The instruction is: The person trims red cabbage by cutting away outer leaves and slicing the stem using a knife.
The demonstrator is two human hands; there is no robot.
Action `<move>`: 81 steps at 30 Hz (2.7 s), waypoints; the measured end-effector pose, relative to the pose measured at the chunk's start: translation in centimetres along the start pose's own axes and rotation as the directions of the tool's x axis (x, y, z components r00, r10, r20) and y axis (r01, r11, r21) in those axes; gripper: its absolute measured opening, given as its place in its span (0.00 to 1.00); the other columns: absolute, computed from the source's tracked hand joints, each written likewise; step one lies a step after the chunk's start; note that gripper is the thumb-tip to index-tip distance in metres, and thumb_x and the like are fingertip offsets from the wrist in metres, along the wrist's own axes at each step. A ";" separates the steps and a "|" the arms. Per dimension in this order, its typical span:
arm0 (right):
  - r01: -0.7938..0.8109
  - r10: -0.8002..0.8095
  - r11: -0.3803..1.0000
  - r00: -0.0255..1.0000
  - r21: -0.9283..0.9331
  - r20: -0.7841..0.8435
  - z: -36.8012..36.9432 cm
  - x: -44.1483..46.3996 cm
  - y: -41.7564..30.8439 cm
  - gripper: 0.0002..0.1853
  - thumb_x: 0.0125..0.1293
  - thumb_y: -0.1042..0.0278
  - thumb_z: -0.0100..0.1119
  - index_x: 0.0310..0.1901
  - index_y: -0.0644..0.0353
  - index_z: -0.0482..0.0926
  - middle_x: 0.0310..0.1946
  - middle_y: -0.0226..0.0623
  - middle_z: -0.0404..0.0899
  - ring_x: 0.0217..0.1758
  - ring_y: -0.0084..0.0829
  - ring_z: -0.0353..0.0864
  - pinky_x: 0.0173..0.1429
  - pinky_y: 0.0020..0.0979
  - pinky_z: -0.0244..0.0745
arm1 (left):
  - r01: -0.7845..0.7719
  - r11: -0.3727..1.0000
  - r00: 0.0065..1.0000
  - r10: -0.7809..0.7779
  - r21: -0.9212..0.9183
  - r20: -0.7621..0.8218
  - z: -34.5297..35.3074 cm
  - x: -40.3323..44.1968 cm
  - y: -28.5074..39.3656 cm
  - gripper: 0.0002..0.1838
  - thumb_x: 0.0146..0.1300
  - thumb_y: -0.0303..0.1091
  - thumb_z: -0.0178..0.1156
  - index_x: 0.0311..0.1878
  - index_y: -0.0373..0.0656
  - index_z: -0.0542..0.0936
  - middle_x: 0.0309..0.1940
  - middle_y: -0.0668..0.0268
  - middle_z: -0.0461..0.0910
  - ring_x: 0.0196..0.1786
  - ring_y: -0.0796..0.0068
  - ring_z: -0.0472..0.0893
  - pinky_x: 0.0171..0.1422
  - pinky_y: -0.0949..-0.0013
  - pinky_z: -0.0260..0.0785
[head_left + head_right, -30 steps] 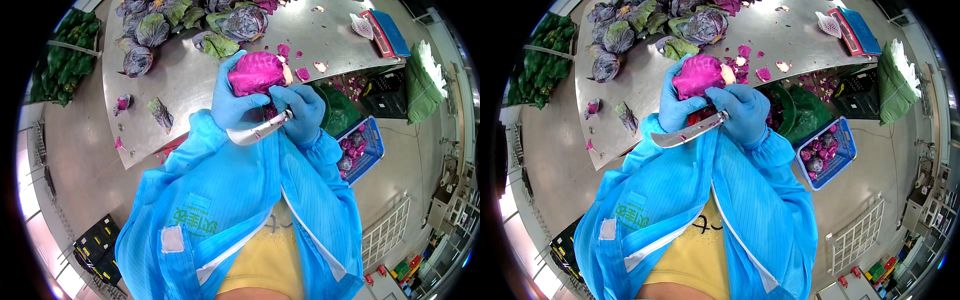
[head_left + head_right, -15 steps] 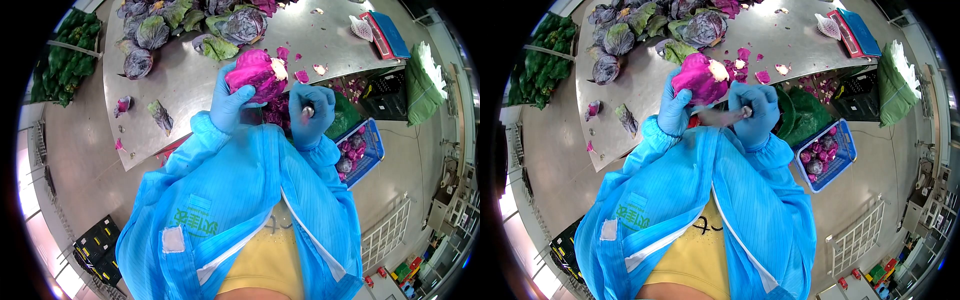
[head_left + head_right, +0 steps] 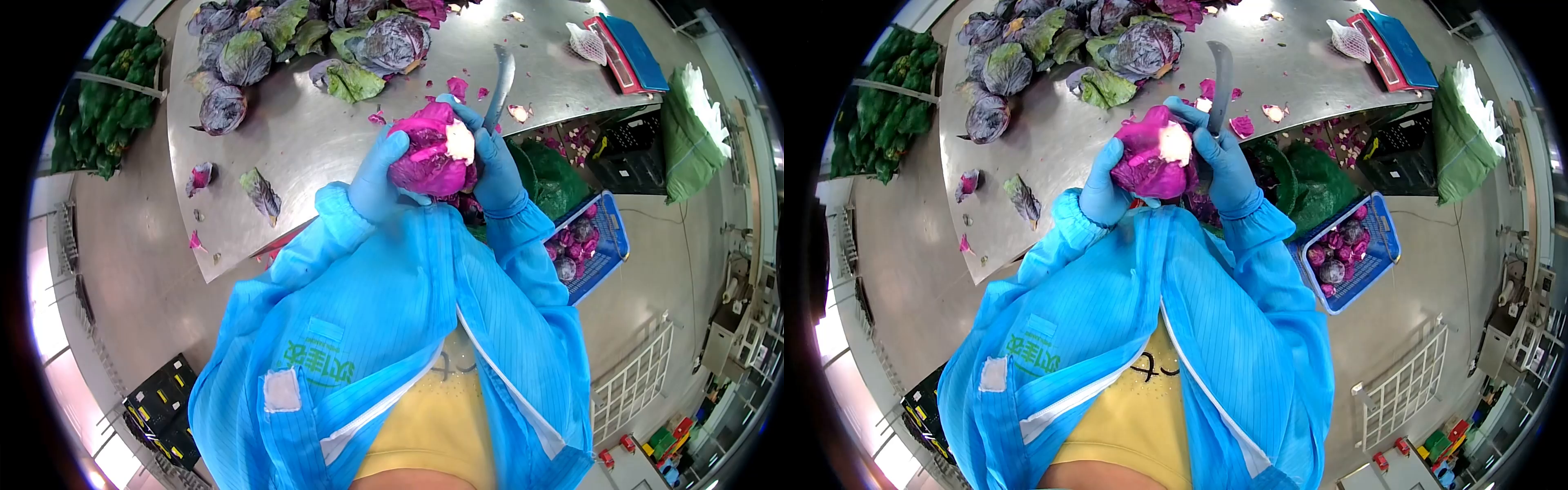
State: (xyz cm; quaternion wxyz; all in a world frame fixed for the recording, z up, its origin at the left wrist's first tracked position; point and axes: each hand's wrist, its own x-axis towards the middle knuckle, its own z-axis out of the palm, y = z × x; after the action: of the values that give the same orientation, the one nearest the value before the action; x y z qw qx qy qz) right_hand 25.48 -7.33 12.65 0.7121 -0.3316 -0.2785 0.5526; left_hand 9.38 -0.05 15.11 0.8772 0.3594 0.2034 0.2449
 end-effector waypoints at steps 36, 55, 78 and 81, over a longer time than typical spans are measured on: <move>-0.284 0.232 0.956 0.878 -0.066 -0.418 1.6 -0.2 5.1 0.33 0.59 0.56 0.67 0.62 0.64 0.66 0.29 0.26 0.73 0.17 0.17 0.68 0.19 0.20 0.64 | -0.160 0.865 0.969 0.229 0.475 -0.090 -6.3 0.5 -2.1 0.54 0.44 0.38 0.76 0.70 0.46 0.50 0.60 0.57 0.67 0.56 0.66 0.74 0.60 0.62 0.70; -0.238 0.049 0.628 0.962 -0.741 -0.267 -1.1 0.6 6.7 0.25 0.66 0.56 0.56 0.62 0.53 0.68 0.28 0.31 0.79 0.25 0.20 0.76 0.30 0.26 0.70 | 0.061 0.995 0.918 -0.088 -0.083 -0.387 -13.6 0.5 -4.6 0.42 0.51 0.48 0.68 0.66 0.44 0.61 0.58 0.51 0.71 0.59 0.48 0.73 0.58 0.49 0.70; 0.024 0.321 -0.186 0.946 -0.982 -0.038 1.3 3.4 9.9 0.27 0.71 0.44 0.35 0.70 0.37 0.56 0.26 0.42 0.80 0.27 0.43 0.80 0.29 0.42 0.73 | 0.189 0.364 0.831 0.436 0.912 -0.346 -14.3 -1.1 -5.9 0.51 0.42 0.48 0.76 0.65 0.38 0.58 0.55 0.50 0.70 0.56 0.56 0.75 0.59 0.61 0.70; 0.026 0.301 -0.221 0.953 -0.975 -0.043 1.3 3.6 10.2 0.26 0.72 0.45 0.35 0.69 0.37 0.57 0.26 0.42 0.80 0.26 0.43 0.79 0.30 0.43 0.73 | 0.188 0.348 0.826 0.449 0.918 -0.340 -14.4 -0.8 -6.2 0.51 0.41 0.49 0.76 0.65 0.38 0.58 0.55 0.50 0.71 0.56 0.54 0.75 0.59 0.61 0.70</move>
State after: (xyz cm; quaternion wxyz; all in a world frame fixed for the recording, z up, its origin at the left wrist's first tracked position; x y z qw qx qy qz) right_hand 19.22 -1.93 5.62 0.0903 -0.7274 -0.6368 0.2393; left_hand 2.80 3.27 1.29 0.3953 0.7203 0.5123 0.2499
